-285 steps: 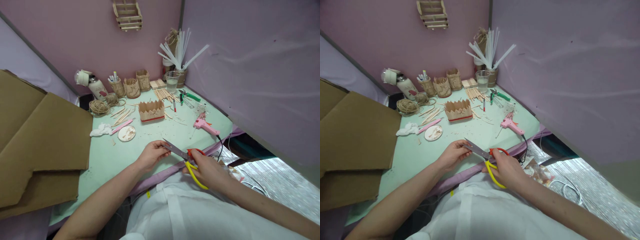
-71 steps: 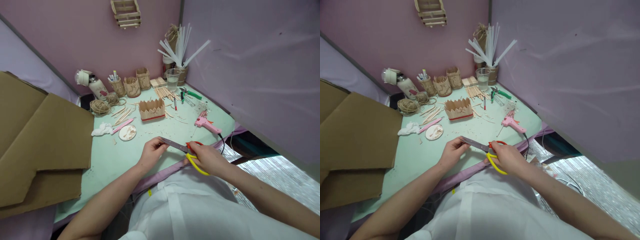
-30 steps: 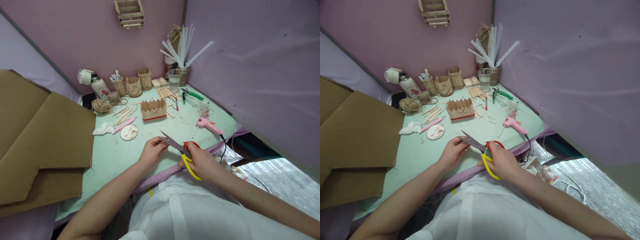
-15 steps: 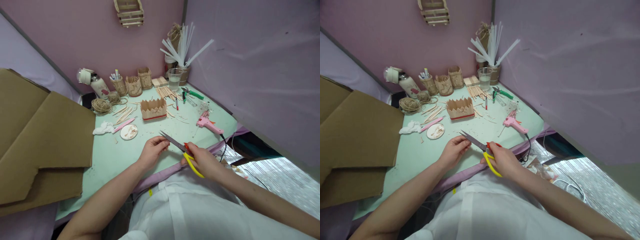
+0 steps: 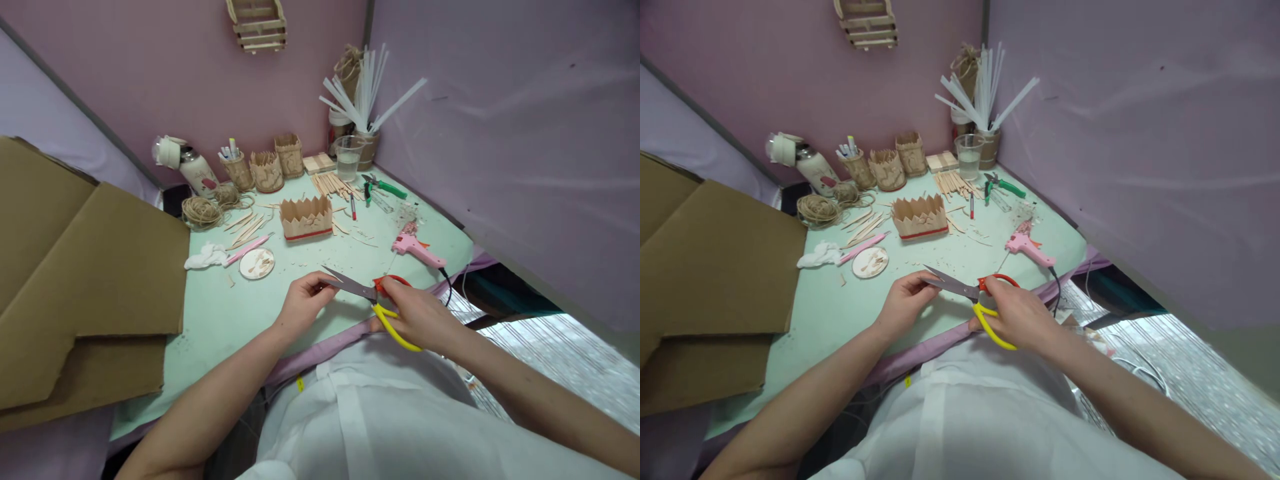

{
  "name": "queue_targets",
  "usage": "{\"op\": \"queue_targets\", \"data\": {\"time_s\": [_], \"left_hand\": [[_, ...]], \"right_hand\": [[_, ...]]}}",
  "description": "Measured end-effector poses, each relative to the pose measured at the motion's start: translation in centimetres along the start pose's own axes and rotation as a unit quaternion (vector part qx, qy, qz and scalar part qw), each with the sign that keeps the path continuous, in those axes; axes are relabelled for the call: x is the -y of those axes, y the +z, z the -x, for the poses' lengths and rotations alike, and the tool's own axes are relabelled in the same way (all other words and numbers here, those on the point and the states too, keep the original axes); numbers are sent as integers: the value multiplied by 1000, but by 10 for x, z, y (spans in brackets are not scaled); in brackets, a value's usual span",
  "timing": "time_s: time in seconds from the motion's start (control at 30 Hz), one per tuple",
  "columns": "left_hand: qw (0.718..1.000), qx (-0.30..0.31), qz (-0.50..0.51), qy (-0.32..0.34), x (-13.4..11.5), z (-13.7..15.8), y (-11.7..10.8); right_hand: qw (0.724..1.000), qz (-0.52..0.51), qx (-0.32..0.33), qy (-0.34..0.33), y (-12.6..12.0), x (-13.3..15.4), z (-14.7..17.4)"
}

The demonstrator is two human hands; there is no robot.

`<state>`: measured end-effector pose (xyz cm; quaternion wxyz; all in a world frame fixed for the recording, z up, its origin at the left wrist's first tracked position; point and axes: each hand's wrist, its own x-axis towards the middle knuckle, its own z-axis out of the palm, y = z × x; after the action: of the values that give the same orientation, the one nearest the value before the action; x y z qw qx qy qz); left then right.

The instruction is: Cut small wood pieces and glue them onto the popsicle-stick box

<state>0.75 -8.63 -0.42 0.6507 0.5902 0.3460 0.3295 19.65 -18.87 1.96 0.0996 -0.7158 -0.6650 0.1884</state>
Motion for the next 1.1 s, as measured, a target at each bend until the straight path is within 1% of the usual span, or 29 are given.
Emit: {"op": "queue_targets", "data": {"time_s": [0.13, 0.33, 0.53, 0.7, 0.93, 1.03, 1.1], "left_hand": [[1000, 0, -18, 5, -3, 1, 0], [1000, -4, -29, -3, -4, 0, 0], [1000, -9, -24, -8, -1, 0, 0], [1000, 1, -20, -23, 1, 0, -1], [999, 10, -20, -43, -3, 1, 0], [998, 13, -23, -50, -3, 1, 0], [998, 6, -15, -60, -1, 0, 0]], "right_hand": [[1000, 24, -4, -8, -1, -3, 1], [999, 33, -3, -27, -1, -3, 2], [999, 48, -2, -20, -1, -2, 2], [998, 65, 1, -13, -1, -1, 2], [997, 73, -2, -17, 2, -7, 2], [998, 56, -6, -11, 3, -8, 1], [1000, 4, -7, 2, 2, -7, 0]]}}
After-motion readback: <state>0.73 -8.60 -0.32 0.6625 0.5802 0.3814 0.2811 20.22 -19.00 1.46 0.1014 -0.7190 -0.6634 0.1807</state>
